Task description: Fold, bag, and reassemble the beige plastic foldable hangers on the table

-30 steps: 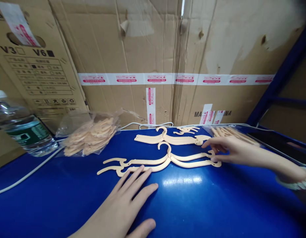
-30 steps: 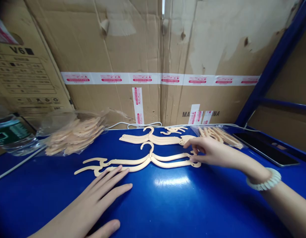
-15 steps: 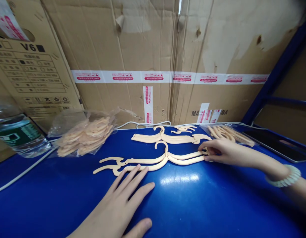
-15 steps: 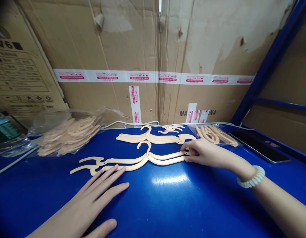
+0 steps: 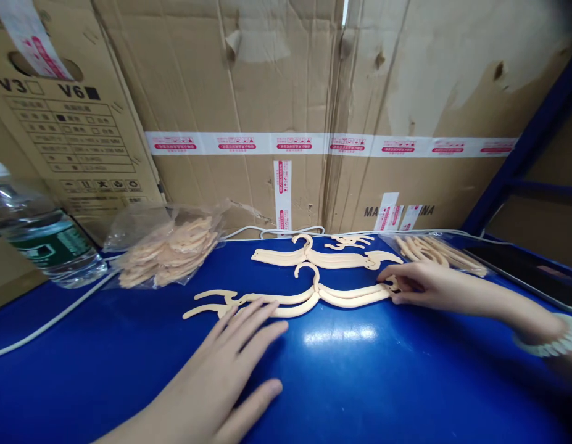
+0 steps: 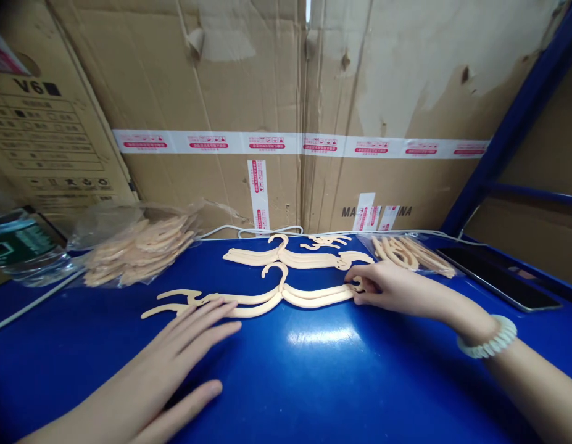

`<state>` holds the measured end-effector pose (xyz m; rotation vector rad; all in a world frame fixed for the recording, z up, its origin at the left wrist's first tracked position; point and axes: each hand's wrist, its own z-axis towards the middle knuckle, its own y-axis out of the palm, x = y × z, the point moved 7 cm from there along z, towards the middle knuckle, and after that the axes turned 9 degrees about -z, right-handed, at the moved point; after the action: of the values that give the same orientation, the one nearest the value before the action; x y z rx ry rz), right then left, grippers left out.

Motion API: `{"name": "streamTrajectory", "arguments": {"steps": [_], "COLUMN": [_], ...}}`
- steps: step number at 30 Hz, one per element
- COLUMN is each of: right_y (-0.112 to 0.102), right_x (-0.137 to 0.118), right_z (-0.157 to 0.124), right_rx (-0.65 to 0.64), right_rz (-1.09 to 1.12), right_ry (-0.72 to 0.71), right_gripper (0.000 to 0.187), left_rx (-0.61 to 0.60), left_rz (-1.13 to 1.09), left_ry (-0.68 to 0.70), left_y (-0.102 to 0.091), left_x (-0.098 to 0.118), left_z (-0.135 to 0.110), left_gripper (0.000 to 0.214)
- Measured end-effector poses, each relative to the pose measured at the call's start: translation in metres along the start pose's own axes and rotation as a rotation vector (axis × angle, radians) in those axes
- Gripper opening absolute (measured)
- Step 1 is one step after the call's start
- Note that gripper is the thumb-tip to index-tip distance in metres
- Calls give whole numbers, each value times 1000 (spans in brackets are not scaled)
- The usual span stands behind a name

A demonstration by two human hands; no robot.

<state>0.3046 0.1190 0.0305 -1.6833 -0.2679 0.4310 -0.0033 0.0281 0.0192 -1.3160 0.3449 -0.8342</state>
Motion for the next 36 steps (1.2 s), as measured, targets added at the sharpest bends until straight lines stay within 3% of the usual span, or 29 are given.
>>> {"name": "streamTrajectory", "arguments": {"steps": [3,6,9,17,27,36], "right_y": [-2,-4,-5,-6,-6,-9], "right_x": [4,8,12,16,26,33], "right_z": [-2,-5,-6,-5,-5,-6], "right_rx": [-12,-32,-56,-31,-65,-31], "right_rz": [-5,-12,-10,2,-6,-20], "right_ry": [13,29,46,29,53,48], "right_gripper": [45,47,50,45,53,41], "left_rx": [64,-6,-75,-16,-37,6], "left_rz": [-75,-204,-273,-232,-215,-210], "left_ry": [-64,-134,-164,-80,-72,-74], "left_y": [-15,-22,-22,-22,-25,-26], "left_x": [-33,-66,-82,-81,-79,-74], "left_z": [7,14,17,20,22,22], "left_gripper": [60,74,60,28,22,21]}}
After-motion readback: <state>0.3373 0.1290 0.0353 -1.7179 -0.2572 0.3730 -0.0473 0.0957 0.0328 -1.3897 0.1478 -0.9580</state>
